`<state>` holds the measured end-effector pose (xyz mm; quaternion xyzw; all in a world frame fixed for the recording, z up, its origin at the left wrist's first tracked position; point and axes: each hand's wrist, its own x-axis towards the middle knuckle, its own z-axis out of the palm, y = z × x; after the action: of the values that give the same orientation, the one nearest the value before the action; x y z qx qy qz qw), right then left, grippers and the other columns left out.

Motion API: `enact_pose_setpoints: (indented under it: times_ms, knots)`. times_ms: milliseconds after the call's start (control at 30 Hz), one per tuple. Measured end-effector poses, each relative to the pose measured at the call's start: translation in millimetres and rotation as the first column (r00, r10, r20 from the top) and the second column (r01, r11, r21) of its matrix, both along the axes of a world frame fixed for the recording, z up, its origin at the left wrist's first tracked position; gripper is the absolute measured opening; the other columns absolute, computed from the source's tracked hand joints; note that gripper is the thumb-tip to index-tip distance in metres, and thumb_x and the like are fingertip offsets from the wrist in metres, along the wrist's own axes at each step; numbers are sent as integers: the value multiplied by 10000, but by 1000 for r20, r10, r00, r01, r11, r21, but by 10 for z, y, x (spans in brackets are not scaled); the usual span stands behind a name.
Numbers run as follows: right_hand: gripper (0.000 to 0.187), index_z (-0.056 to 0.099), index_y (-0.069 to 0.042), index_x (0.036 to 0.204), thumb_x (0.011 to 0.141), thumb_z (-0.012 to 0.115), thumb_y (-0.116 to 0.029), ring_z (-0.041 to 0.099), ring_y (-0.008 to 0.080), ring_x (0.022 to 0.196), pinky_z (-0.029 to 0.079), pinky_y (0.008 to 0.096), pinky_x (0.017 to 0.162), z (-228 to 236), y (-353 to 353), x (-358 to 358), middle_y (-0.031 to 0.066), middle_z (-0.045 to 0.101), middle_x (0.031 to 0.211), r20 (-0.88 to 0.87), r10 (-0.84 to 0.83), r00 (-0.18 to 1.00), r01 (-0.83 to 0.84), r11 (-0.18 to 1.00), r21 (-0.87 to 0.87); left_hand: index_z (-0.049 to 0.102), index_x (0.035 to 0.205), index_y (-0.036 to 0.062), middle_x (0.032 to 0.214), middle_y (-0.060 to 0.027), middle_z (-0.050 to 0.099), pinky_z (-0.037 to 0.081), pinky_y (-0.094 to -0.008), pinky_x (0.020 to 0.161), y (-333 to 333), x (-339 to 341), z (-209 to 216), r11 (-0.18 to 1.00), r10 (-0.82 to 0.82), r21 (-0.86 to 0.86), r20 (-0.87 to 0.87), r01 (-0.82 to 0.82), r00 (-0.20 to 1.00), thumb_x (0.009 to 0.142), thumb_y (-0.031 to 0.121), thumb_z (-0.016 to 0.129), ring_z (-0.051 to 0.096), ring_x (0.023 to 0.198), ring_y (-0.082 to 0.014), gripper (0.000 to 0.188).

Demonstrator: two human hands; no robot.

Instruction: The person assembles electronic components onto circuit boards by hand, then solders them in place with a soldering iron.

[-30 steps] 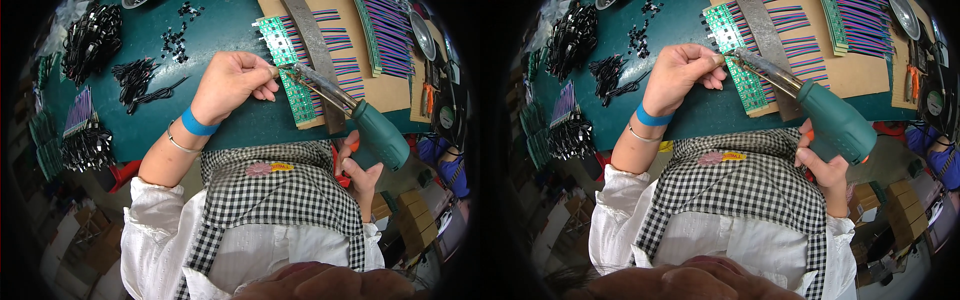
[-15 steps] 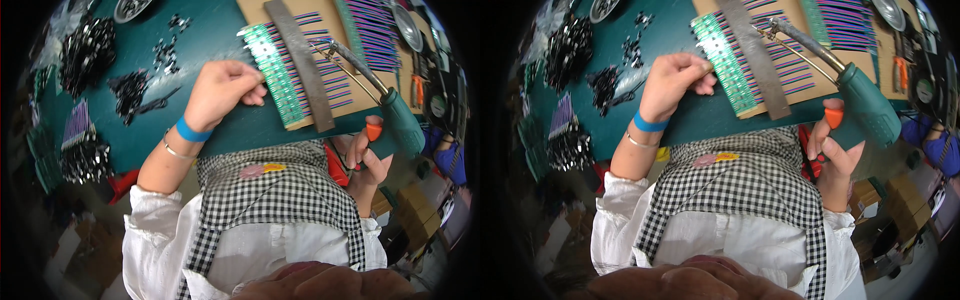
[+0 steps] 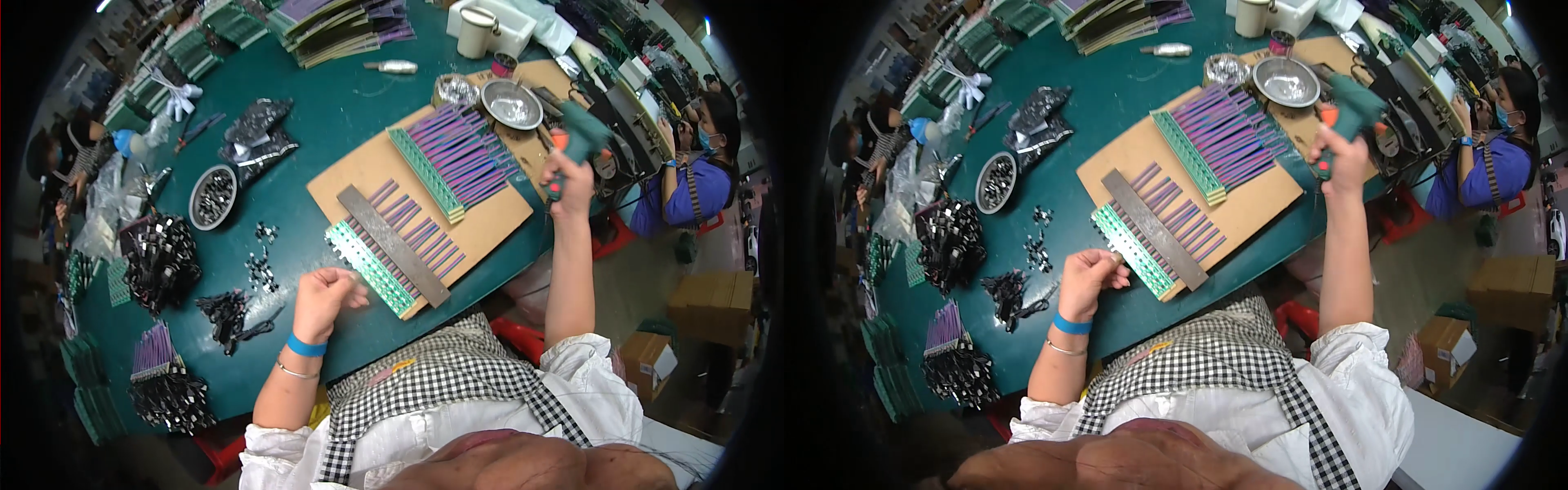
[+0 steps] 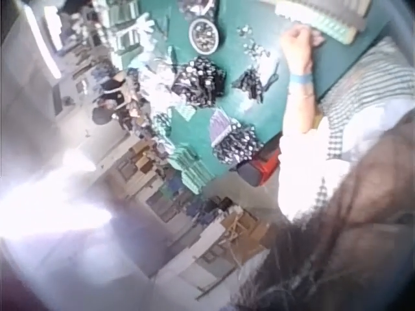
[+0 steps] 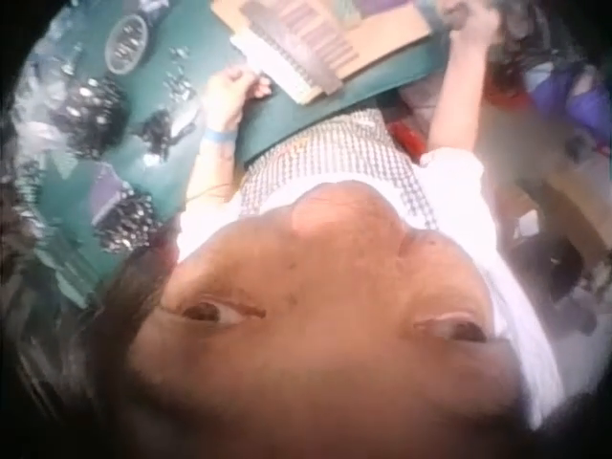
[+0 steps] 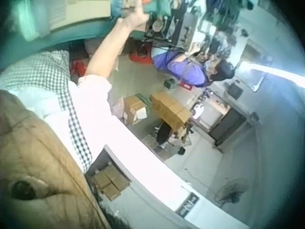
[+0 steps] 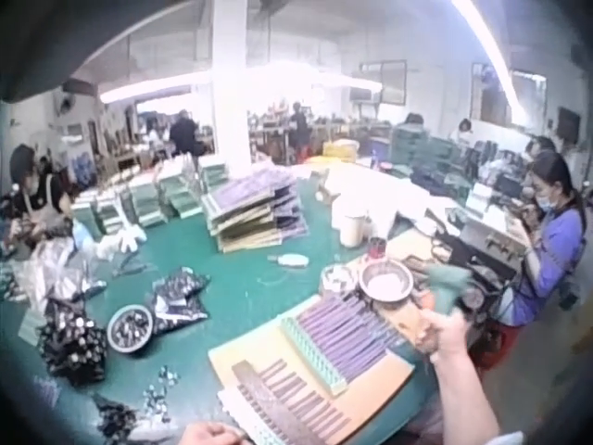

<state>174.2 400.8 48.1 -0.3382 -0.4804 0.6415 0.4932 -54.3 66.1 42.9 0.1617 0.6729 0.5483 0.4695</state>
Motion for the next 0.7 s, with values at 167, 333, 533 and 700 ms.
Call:
enact_pose_setpoints:
  times_ms: [167, 333, 533, 700]
  knots:
    - [287, 528, 2, 1099, 824, 591, -48, 496, 126, 494, 416, 263, 461, 60, -59, -158, 29, 497, 642, 55, -45, 998, 40, 995, 88, 639, 894, -67, 768, -118, 672, 514, -237, 591, -122, -70, 99, 999, 18, 40, -32, -16, 999, 869, 82, 586, 636, 616, -148, 160]
    - [324, 511, 16, 1111, 806, 616, -15, 504, 108, 482, 421, 241, 443, 258, -201, -78, 40, 534, 692, 157, -114, 981, 69, 961, 267, 676, 865, 12, 784, -81, 665, 489, -277, 631, -493, -434, 231, 944, 208, 72, -888, -322, 411, 754, 85, 718, 624, 708, -188, 139]
    - [353, 510, 31, 1151, 812, 606, 19, 517, 93, 513, 439, 232, 456, 509, -400, 101, 44, 548, 770, 181, -52, 982, -9, 948, 318, 651, 746, 51, 791, -70, 607, 429, -391, 754, -827, -775, 44, 921, -94, -125, -990, -369, 101, 682, 147, 756, 543, 849, -274, 156]
    - [377, 498, 48, 1168, 806, 601, 14, 520, 97, 516, 442, 230, 465, 782, -592, 233, 56, 561, 790, 205, 8, 979, -90, 916, 390, 618, 699, 42, 704, -76, 588, 424, -358, 660, -797, -844, 5, 917, -131, -225, -950, -328, 285, 687, 132, 743, 553, 728, -253, 155]
